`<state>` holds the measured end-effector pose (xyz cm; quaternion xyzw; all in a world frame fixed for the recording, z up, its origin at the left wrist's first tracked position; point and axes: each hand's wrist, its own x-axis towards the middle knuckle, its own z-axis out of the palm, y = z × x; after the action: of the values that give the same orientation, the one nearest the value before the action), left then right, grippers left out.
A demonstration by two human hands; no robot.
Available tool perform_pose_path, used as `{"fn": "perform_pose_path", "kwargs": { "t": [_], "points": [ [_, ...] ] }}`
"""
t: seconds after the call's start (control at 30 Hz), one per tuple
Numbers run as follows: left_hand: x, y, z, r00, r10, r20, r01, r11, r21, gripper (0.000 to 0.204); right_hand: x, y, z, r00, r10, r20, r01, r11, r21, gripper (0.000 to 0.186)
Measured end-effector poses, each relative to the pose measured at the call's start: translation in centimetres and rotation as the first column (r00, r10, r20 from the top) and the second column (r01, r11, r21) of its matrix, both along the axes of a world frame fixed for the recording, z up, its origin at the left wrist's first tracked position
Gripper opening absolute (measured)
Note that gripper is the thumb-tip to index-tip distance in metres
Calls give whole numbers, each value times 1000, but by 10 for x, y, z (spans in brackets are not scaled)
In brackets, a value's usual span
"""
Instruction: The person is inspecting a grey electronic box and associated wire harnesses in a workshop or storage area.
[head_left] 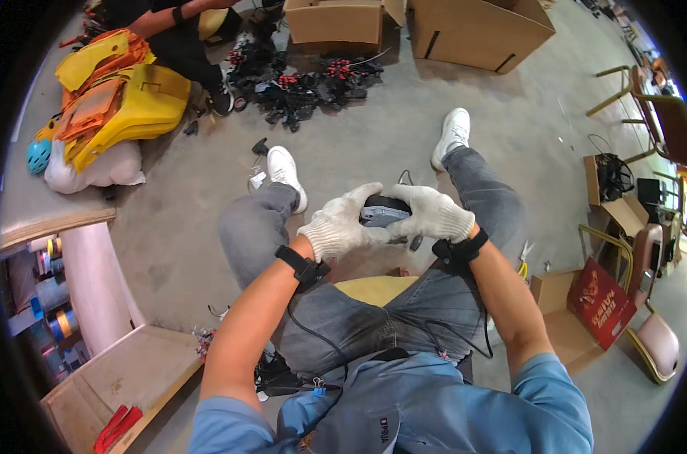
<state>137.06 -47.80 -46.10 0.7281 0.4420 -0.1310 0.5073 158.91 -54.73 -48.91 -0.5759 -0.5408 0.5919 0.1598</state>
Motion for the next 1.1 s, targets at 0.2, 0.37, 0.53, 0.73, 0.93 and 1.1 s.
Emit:
{"fn": "perform_pose_path", "kwargs": {
  "t": [0.2,0.37,0.53,0.73,0.93,1.1],
  "points": [
    [-5,-14,-19,957,179,229,-111,954,-280,72,-1,-30,-6,991,-69,111,57,993,105,68],
    [-23,-7,-62,853,381,356,-125,812,-570,70,-6,-20,18,991,-80,105,103,969,-227,69],
    [-31,5,-53,811,477,339,-188,761,-621,64,0,-20,-2,908,-303,-290,274,952,-138,65],
    [-41,30,-48,766,552,330,-320,772,-550,58,62,14,-53,536,-787,-304,751,610,-255,31],
    [-45,40,-50,816,522,247,-430,835,-343,66,71,-12,-246,718,-538,442,673,699,-241,28],
    [-50,52,-53,981,165,102,-113,913,-393,64,17,-47,-340,854,-344,389,500,751,-432,39]
  ]
}}
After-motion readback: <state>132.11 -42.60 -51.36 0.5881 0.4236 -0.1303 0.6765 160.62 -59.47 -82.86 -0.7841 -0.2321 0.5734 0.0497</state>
